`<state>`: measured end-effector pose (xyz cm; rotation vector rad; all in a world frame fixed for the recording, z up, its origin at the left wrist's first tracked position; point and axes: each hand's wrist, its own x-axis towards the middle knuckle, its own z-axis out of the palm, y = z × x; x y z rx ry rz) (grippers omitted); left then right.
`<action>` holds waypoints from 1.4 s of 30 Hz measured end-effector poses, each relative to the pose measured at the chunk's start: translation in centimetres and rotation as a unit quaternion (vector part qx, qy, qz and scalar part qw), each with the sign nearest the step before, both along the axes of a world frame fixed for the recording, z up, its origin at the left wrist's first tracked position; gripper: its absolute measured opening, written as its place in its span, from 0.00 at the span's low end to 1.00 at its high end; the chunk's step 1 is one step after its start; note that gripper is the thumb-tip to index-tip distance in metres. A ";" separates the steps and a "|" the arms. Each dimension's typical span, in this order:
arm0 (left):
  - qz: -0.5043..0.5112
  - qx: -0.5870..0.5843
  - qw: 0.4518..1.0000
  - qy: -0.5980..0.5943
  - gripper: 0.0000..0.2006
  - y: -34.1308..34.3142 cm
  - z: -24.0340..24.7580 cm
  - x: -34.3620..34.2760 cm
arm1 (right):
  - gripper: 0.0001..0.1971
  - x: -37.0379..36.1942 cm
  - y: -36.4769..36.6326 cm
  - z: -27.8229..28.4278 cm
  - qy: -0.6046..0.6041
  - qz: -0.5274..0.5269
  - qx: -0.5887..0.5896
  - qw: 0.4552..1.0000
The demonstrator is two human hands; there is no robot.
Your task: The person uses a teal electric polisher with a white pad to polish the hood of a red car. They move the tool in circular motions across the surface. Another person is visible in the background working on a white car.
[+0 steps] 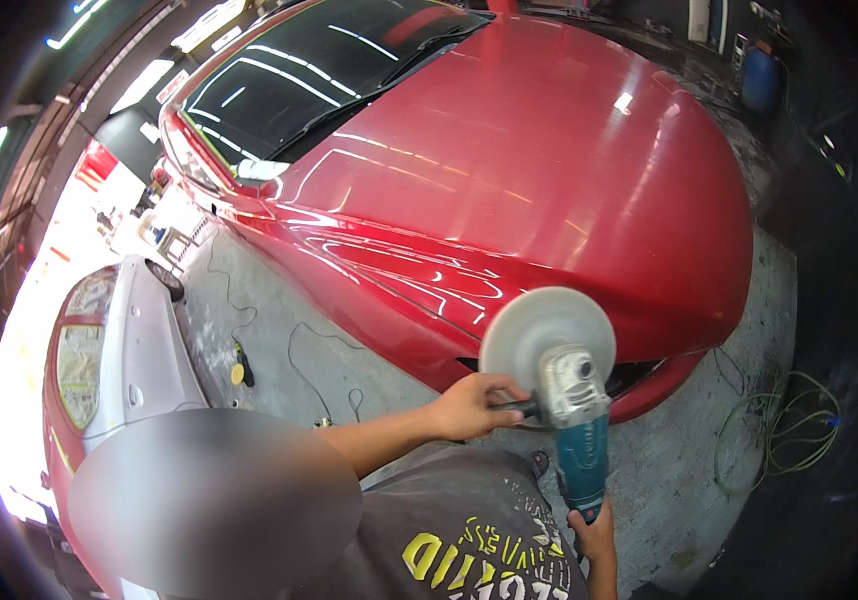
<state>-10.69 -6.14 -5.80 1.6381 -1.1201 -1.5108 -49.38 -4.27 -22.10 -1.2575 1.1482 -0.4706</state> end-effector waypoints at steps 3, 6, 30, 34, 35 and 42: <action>0.070 0.017 0.997 0.040 0.19 4.5 0.4 3.6 | 0.52 3.3 -0.6 4.1 -0.062 0.076 0.020 0.995; 0.113 -0.004 0.991 0.078 0.19 7.2 -0.4 6.8 | 0.48 5.8 -1.5 5.5 0.015 0.149 -0.029 0.988; 0.324 -0.064 0.941 0.066 0.17 26.3 -4.1 51.4 | 0.43 54.0 6.4 12.6 0.089 0.328 -0.248 0.907; 0.342 -0.150 0.921 0.110 0.14 27.3 -4.8 60.9 | 0.43 63.1 6.9 14.5 0.061 0.321 -0.240 0.914; 0.341 -0.167 0.917 0.122 0.14 27.0 -4.8 62.0 | 0.43 64.3 6.5 14.8 0.058 0.318 -0.257 0.911; 0.325 -0.116 0.936 0.072 0.17 26.5 -5.5 55.8 | 0.54 59.7 6.5 15.2 0.179 0.281 -0.247 0.910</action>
